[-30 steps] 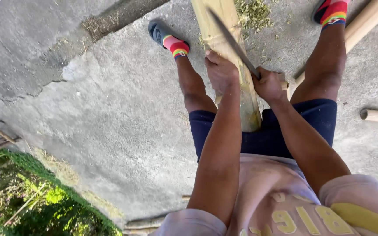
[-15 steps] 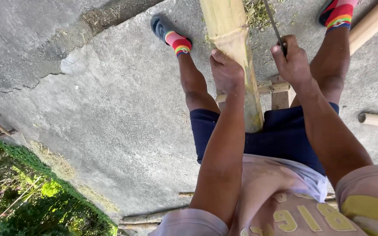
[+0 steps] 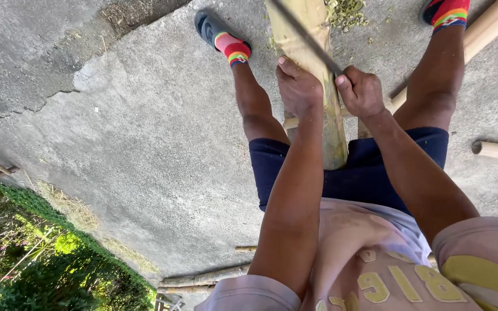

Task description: Scraping the outer green layer off a bamboo pole using a large machete.

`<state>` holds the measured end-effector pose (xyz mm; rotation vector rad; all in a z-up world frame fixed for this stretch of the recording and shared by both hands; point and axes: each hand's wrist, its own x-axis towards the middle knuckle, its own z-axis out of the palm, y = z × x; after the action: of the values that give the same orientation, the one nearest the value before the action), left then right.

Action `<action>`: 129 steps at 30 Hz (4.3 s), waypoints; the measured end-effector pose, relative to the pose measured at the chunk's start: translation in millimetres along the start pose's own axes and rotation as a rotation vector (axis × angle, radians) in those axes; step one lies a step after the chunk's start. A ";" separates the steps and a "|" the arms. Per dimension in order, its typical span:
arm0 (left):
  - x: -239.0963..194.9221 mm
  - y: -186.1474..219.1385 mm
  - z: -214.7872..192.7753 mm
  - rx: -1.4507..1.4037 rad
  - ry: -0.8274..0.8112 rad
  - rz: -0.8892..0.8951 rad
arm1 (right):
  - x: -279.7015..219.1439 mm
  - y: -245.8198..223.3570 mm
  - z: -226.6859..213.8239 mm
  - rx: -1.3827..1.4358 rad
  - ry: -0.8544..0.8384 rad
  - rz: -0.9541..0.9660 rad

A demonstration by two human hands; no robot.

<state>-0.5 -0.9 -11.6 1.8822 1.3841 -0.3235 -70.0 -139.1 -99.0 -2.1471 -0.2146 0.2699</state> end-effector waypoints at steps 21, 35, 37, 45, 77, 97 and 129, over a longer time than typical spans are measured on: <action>-1.3 2.8 0.5 0.053 0.003 -0.030 | -9.0 14.8 8.4 0.036 0.033 0.150; 1.5 2.9 1.8 0.055 0.004 -0.055 | -15.4 4.6 10.3 -0.011 0.077 0.142; 1.1 -5.1 2.8 0.062 0.008 -0.057 | -23.1 3.3 12.3 0.026 0.062 0.152; -2.2 0.8 -0.3 0.068 0.000 -0.066 | -29.8 -0.9 6.2 -0.061 0.013 0.097; -3.9 0.7 2.0 0.062 0.014 -0.024 | -39.4 23.8 17.2 0.130 0.039 0.370; -1.5 -1.8 0.1 0.055 0.005 -0.047 | 13.3 9.6 -3.8 -0.032 -0.005 -0.041; -0.1 1.3 2.4 0.024 -0.001 -0.012 | 22.5 7.0 -13.0 -0.048 0.001 0.116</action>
<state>1.2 -2.7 -12.6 1.8939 1.3975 -0.3484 -44.4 -147.5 -100.2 -2.2113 -0.0962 0.3334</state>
